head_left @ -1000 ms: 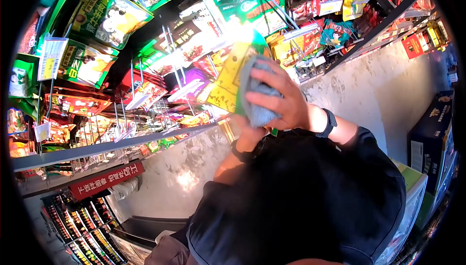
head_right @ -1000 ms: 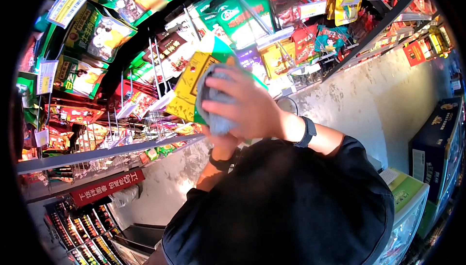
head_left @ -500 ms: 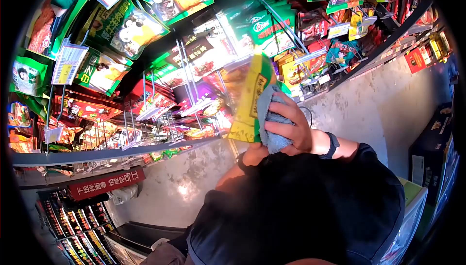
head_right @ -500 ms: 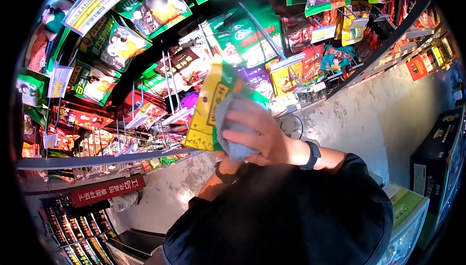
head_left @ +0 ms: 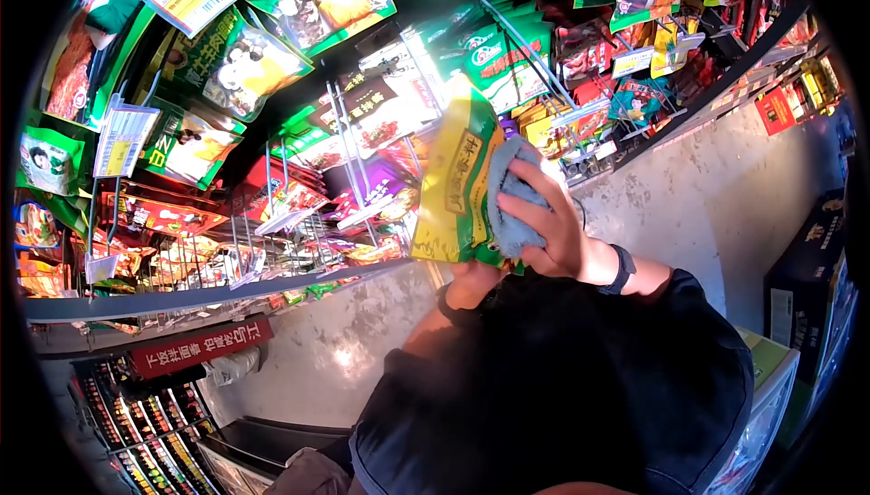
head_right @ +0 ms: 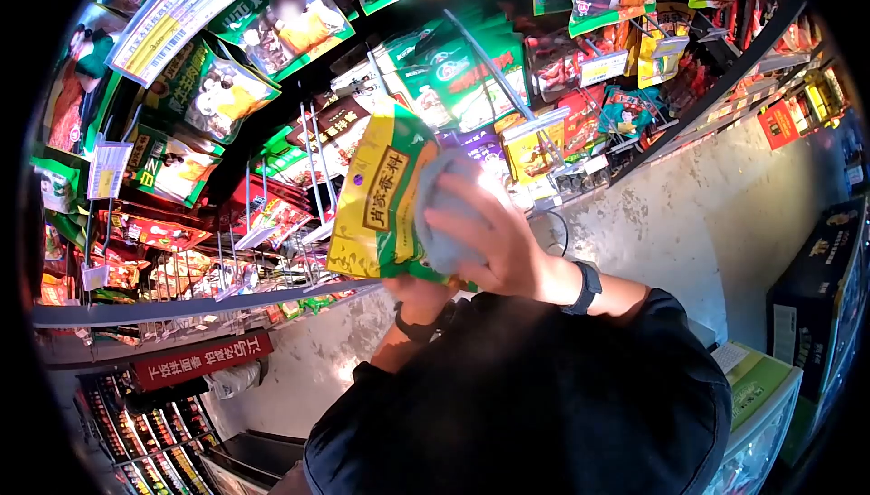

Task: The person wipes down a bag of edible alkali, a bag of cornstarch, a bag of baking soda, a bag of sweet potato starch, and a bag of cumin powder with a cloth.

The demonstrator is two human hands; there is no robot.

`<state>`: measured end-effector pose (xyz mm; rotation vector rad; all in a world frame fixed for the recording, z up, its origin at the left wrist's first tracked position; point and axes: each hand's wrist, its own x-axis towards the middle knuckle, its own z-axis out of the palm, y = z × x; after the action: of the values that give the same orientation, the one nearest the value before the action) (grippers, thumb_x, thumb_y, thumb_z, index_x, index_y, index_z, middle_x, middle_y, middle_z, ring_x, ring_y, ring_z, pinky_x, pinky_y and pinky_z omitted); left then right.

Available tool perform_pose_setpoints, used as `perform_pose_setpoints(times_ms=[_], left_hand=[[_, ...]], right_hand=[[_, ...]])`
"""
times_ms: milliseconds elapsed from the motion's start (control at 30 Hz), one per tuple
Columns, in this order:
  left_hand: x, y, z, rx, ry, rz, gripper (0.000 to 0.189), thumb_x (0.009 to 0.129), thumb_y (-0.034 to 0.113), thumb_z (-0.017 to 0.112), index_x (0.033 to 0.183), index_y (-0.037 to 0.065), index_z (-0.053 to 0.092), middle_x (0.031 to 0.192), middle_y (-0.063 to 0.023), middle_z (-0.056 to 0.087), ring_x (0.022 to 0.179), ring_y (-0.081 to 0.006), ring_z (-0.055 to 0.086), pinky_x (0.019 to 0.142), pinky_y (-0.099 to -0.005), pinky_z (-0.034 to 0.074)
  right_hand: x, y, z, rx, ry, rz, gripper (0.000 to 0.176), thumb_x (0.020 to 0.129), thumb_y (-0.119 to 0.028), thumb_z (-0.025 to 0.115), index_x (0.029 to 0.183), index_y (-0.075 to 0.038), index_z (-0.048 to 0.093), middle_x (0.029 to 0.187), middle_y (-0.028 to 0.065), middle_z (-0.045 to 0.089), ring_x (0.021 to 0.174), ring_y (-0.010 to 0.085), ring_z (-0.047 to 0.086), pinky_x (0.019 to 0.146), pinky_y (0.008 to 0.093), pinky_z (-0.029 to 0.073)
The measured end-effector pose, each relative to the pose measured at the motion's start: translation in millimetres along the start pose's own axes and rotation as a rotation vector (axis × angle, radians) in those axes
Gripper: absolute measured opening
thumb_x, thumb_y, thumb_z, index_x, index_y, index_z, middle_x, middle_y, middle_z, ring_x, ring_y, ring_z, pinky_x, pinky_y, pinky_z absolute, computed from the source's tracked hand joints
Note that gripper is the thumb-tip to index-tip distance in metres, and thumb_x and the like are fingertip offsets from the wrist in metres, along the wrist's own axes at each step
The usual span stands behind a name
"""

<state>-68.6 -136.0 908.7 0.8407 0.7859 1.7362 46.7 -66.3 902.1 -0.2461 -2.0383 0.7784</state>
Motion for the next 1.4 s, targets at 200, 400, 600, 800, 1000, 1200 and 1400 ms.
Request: perform_pose_setpoints(times_ms=[200,400,600,800,1000,1200,1400], left_hand=[[-8.2,-14.5,-18.7,-0.202,-0.070,-0.095,0.094,0.078,0.068,0.048,0.144,0.006,0.023,0.147,-0.0102,0.027,0.134,-0.0252,0.029,0.111,-0.0366,0.022],[7.6,-6.5,-2.2,-1.315,-0.052,-0.337,0.073,0.090,0.049,0.046,0.144,0.008,0.020,0.147,-0.0079,0.026,0.134,-0.0188,0.027,0.111,-0.0315,0.023],[9.7,3.5,9.2,-0.310,0.029,-0.038,0.090,0.077,0.061,0.051,0.142,0.004,0.027,0.143,-0.0152,0.034,0.132,-0.0292,0.033,0.109,-0.0409,0.028],[13.1,-8.4,2.7,-0.478,-0.193,0.220,0.069,0.091,0.041,0.047,0.145,0.004,0.023,0.147,-0.0172,0.026,0.134,-0.0290,0.030,0.109,-0.0393,0.028],[9.4,-39.0,1.4,0.140,-0.132,0.212,0.067,0.094,0.045,0.040,0.145,0.005,0.023,0.150,-0.0174,0.019,0.137,-0.0291,0.024,0.111,-0.0399,0.021],[22.2,-34.0,22.8,0.527,-0.174,0.271,0.056,0.096,0.038,0.041,0.140,0.004,0.036,0.151,-0.0175,0.016,0.138,-0.0311,0.021,0.110,-0.0421,0.019],[42.9,-8.1,50.2,0.486,0.058,0.271,0.058,0.085,-0.002,0.053,0.140,0.000,0.032,0.145,-0.0148,0.033,0.121,-0.0216,0.045,0.099,-0.0353,0.041]], right_hand=[[-5.8,-2.4,2.9,-0.053,0.019,-0.211,0.044,0.090,-0.041,0.047,0.122,-0.013,0.056,0.130,0.0174,0.046,0.120,0.0412,0.044,0.099,0.0563,0.034],[22.1,-2.4,-11.4,-0.096,0.003,-0.269,0.051,0.073,-0.028,0.065,0.122,-0.016,0.055,0.128,0.0177,0.048,0.114,0.0444,0.047,0.096,0.0574,0.037],[12.5,5.7,-12.3,-0.105,0.091,-0.088,0.057,0.066,-0.018,0.070,0.120,-0.010,0.055,0.129,0.0219,0.044,0.114,0.0470,0.045,0.096,0.0567,0.036],[-20.8,-3.7,0.9,-0.032,0.075,-0.127,0.055,0.070,-0.027,0.071,0.122,-0.014,0.056,0.130,0.0183,0.045,0.121,0.0426,0.042,0.101,0.0547,0.034],[-14.8,-2.6,-7.9,-0.005,0.116,-0.154,0.067,0.069,-0.037,0.074,0.126,-0.010,0.050,0.133,0.0192,0.042,0.121,0.0417,0.041,0.100,0.0533,0.035],[-7.1,4.5,-50.1,0.096,0.214,0.022,0.076,0.058,-0.018,0.084,0.122,0.000,0.049,0.124,0.0247,0.051,0.113,0.0399,0.052,0.092,0.0456,0.043],[-24.7,15.4,-81.0,0.835,0.446,0.503,0.045,0.076,-0.017,0.058,0.113,0.006,0.052,0.103,0.0132,0.063,0.091,0.0191,0.062,0.080,0.0331,0.050]])
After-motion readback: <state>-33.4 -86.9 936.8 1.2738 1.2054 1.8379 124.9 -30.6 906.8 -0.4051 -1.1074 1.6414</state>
